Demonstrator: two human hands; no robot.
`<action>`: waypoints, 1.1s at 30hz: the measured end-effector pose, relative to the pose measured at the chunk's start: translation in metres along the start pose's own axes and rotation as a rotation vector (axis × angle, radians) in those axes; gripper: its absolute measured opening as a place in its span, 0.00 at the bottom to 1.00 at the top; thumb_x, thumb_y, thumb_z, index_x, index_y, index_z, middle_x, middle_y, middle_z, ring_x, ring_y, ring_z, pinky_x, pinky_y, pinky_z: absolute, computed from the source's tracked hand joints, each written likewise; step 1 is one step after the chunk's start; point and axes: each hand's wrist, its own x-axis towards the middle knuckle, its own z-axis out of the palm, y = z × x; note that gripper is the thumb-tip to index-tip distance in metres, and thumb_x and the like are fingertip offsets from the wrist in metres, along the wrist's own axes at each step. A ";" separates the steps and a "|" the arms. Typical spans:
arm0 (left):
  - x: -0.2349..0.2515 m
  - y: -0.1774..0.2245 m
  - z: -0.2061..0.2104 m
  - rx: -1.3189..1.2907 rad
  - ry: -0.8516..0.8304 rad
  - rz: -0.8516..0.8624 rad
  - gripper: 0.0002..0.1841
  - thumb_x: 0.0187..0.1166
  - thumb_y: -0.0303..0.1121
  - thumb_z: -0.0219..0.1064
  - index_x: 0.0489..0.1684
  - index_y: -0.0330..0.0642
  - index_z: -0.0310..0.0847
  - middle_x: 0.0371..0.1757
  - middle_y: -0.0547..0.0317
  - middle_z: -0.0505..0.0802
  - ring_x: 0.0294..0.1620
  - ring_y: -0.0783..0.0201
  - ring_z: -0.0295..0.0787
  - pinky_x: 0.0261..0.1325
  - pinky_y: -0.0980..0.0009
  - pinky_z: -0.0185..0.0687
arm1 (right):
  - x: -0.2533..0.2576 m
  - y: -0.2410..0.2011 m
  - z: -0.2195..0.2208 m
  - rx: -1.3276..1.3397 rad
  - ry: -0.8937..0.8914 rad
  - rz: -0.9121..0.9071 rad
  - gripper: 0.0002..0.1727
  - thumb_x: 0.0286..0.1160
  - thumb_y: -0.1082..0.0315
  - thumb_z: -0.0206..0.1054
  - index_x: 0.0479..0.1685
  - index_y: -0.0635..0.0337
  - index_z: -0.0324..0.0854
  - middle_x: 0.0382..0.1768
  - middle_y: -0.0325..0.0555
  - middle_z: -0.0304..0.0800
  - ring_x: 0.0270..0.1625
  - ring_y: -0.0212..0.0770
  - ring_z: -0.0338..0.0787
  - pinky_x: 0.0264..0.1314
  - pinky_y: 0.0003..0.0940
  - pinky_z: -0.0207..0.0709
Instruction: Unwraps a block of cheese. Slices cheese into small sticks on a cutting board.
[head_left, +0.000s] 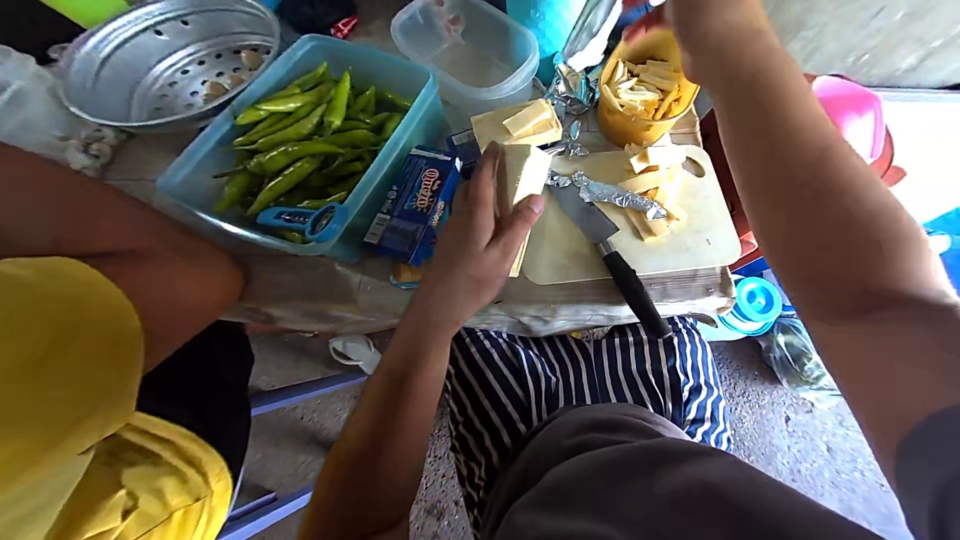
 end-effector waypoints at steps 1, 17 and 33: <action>0.001 -0.002 0.004 -0.045 -0.030 0.001 0.42 0.86 0.56 0.58 0.95 0.45 0.48 0.83 0.38 0.73 0.81 0.51 0.74 0.80 0.49 0.72 | 0.007 0.005 0.003 -0.186 -0.108 0.048 0.09 0.81 0.73 0.63 0.49 0.73 0.81 0.40 0.54 0.84 0.39 0.40 0.86 0.46 0.36 0.83; -0.016 -0.008 -0.007 -0.298 0.062 -0.096 0.34 0.89 0.54 0.54 0.93 0.54 0.52 0.69 0.52 0.84 0.57 0.63 0.90 0.53 0.62 0.90 | -0.064 0.030 0.038 -0.754 -0.834 -0.183 0.14 0.72 0.77 0.68 0.57 0.67 0.80 0.49 0.63 0.86 0.58 0.65 0.85 0.60 0.62 0.76; -0.071 -0.014 -0.016 -0.432 0.166 -0.101 0.35 0.87 0.56 0.54 0.89 0.48 0.54 0.64 0.66 0.86 0.51 0.74 0.90 0.53 0.74 0.90 | -0.028 0.009 0.058 -0.639 -0.911 -0.392 0.27 0.74 0.77 0.67 0.75 0.53 0.82 0.66 0.67 0.80 0.66 0.66 0.82 0.68 0.65 0.73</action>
